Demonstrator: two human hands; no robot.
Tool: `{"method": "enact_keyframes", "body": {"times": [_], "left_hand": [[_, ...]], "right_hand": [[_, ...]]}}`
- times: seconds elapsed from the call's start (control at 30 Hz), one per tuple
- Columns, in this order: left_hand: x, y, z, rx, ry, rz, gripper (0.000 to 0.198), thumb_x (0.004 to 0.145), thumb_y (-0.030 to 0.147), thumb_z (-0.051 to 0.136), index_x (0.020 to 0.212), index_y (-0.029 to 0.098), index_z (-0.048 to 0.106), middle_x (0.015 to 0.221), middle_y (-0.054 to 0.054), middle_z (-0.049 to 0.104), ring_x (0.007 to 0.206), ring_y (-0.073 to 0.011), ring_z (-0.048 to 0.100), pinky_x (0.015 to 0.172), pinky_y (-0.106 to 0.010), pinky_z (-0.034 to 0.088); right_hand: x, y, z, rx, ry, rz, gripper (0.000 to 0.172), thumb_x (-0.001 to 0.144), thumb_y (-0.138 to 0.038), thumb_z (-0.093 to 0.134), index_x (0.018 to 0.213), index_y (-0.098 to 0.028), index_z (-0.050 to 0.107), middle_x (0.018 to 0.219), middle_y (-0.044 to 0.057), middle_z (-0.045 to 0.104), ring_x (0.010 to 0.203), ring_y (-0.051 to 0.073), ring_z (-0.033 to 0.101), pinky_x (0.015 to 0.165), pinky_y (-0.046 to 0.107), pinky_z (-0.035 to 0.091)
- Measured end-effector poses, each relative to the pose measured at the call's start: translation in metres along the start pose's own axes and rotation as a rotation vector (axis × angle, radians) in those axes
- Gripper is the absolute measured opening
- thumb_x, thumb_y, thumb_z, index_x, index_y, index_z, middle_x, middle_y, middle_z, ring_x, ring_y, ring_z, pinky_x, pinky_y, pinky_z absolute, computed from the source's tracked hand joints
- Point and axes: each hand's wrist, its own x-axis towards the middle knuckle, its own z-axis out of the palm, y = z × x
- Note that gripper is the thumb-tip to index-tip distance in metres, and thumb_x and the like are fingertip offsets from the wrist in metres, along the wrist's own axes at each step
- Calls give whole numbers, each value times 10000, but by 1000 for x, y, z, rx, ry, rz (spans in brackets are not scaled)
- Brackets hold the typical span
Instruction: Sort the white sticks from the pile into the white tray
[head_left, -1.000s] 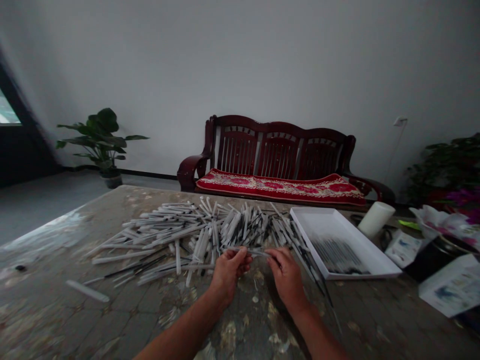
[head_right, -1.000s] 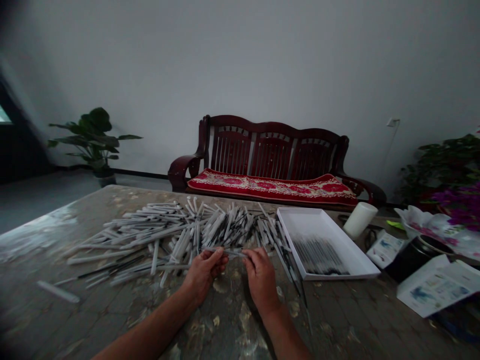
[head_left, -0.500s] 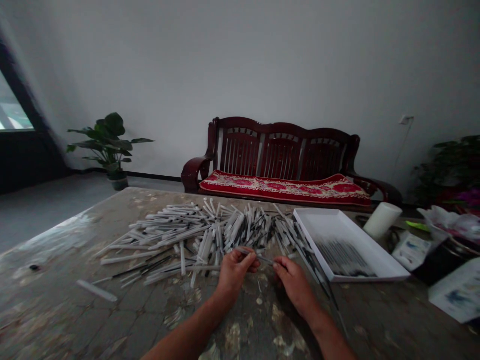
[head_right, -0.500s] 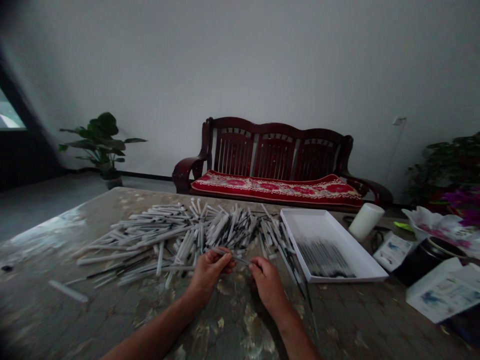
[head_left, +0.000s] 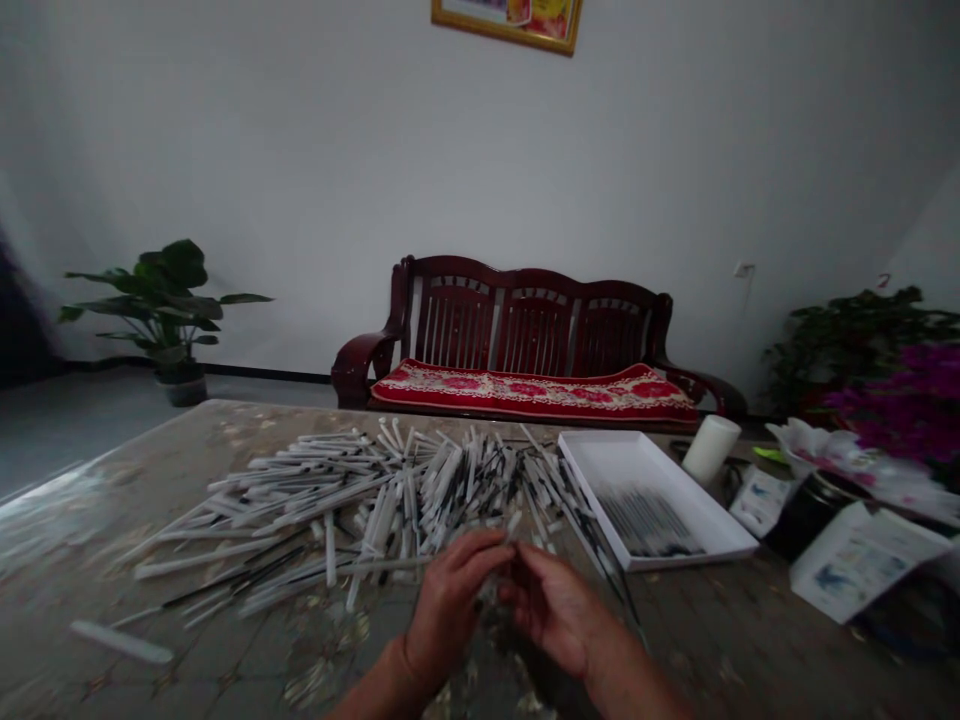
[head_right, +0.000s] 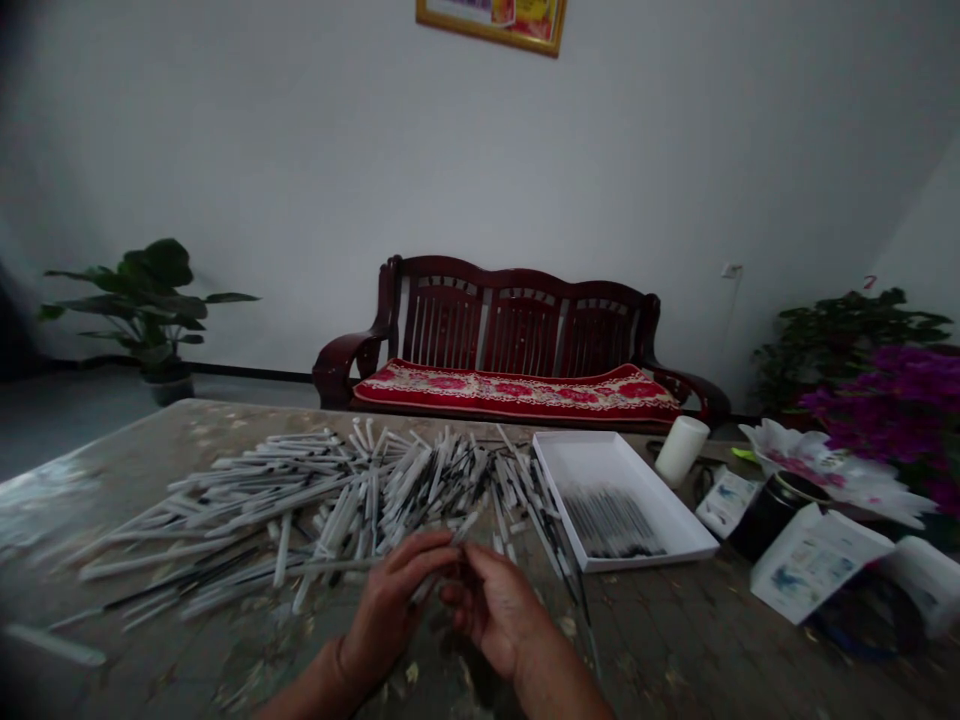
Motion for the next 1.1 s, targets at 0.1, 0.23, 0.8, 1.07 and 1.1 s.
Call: {"method": "enact_keyframes", "body": {"times": [0.1, 0.23, 0.8, 1.07, 1.1], "left_hand": [[-2, 8, 1, 146, -93, 166, 413, 850, 80, 504, 1169, 271, 684, 1143, -91, 713, 1051, -203, 661, 910, -316, 527], [-4, 12, 6, 232, -164, 273, 488, 865, 59, 463, 1267, 293, 611, 1194, -78, 693, 1094, -185, 649, 923, -287, 525], [-10, -25, 15, 239, -316, -47, 312, 862, 125, 489, 984, 301, 716, 1063, -9, 735, 918, -148, 717, 816, -199, 551], [-12, -29, 16, 235, -329, -39, 295, 863, 136, 505, 985, 306, 713, 1058, -2, 737, 936, -147, 716, 805, -181, 542], [-12, -30, 16, 232, -326, -40, 292, 860, 136, 508, 978, 307, 714, 1053, 0, 738, 931, -147, 717, 803, -179, 542]], "right_hand": [[-6, 3, -4, 19, 20, -47, 194, 790, -288, 746, 900, -155, 659, 658, -5, 697, 478, 104, 629, 386, 149, 394], [-10, 8, -19, -22, 61, -185, 326, 644, -333, 851, 838, -166, 649, 622, -31, 667, 516, 100, 623, 399, 144, 361], [-2, -238, -205, -1498, 941, -393, 119, 726, -226, 636, 652, -145, 681, 613, 76, 641, 711, 215, 638, 619, 275, 411], [27, -228, -235, -1772, 1000, -354, 139, 761, -215, 611, 707, -162, 727, 811, 125, 715, 829, 226, 667, 687, 268, 425], [29, -228, -237, -1785, 1021, -362, 139, 761, -223, 613, 718, -164, 731, 802, 119, 716, 815, 221, 669, 674, 261, 423]]}}
